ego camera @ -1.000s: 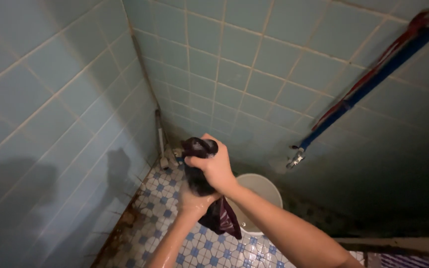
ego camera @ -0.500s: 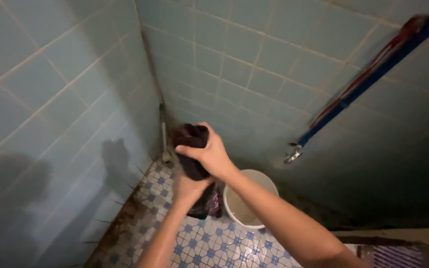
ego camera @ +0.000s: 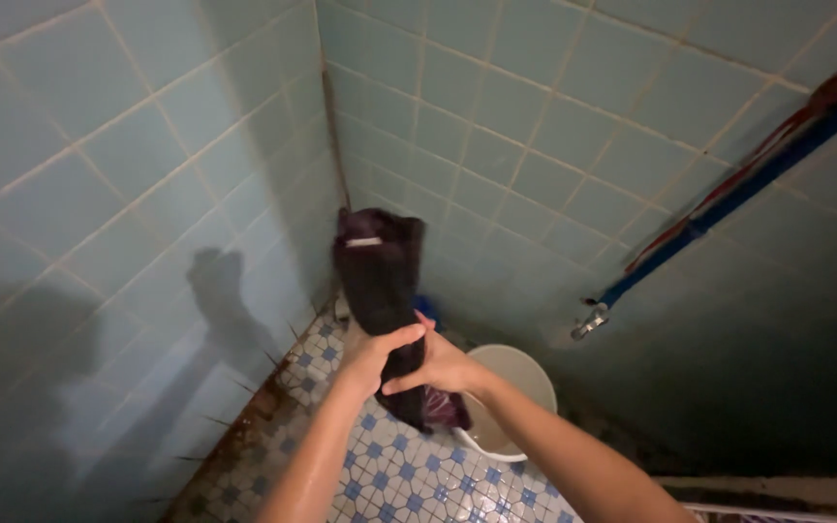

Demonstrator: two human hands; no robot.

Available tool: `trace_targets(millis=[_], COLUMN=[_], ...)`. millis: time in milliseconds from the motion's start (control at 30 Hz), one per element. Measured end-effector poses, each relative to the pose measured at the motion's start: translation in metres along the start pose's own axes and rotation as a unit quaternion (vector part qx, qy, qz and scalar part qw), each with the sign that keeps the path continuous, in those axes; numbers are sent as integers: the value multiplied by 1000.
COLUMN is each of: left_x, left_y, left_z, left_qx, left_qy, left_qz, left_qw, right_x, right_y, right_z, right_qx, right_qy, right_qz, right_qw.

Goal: The person hand-washes a dark garment in a white bucket under a running tap. They repeatedly submerge, agitate, and wring the cloth, then drain the bucket and refill it to continue rinsing. The garment remains wet at the end of the clip.

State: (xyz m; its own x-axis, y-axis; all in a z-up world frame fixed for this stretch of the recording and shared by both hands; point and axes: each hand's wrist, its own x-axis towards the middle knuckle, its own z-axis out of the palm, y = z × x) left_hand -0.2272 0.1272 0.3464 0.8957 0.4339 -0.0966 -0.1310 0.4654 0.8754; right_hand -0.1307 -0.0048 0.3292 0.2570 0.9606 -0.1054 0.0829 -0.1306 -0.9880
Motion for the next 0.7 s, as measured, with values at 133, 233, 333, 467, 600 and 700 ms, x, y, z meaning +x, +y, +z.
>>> trace_targets(millis=[133,233,333,467,600,700], left_x=[13,19,13,9,18,15], left_y=[-14,-23,-8,-1,-5,-20], left_z=[1,-3,1,5,-14,-50], left_qx=[52,128,211,227,177,219], left_qy=[97,135,144,140,31,-86], left_qz=[19,89,134,120,96,14], left_qw=[994,978,957,956,979,972], right_x=[5,7,13,11,5,-6], right_y=[10,34,30,12,10,-6], right_z=[9,15,24,30,23,11], right_qx=[29,-13,-9,-89,-26,-90], right_qy=[66,72,101,167,154,133], right_qz=[-9,-26,-68,-46,-78,-99], right_qw=[997,997,992,981,985,982])
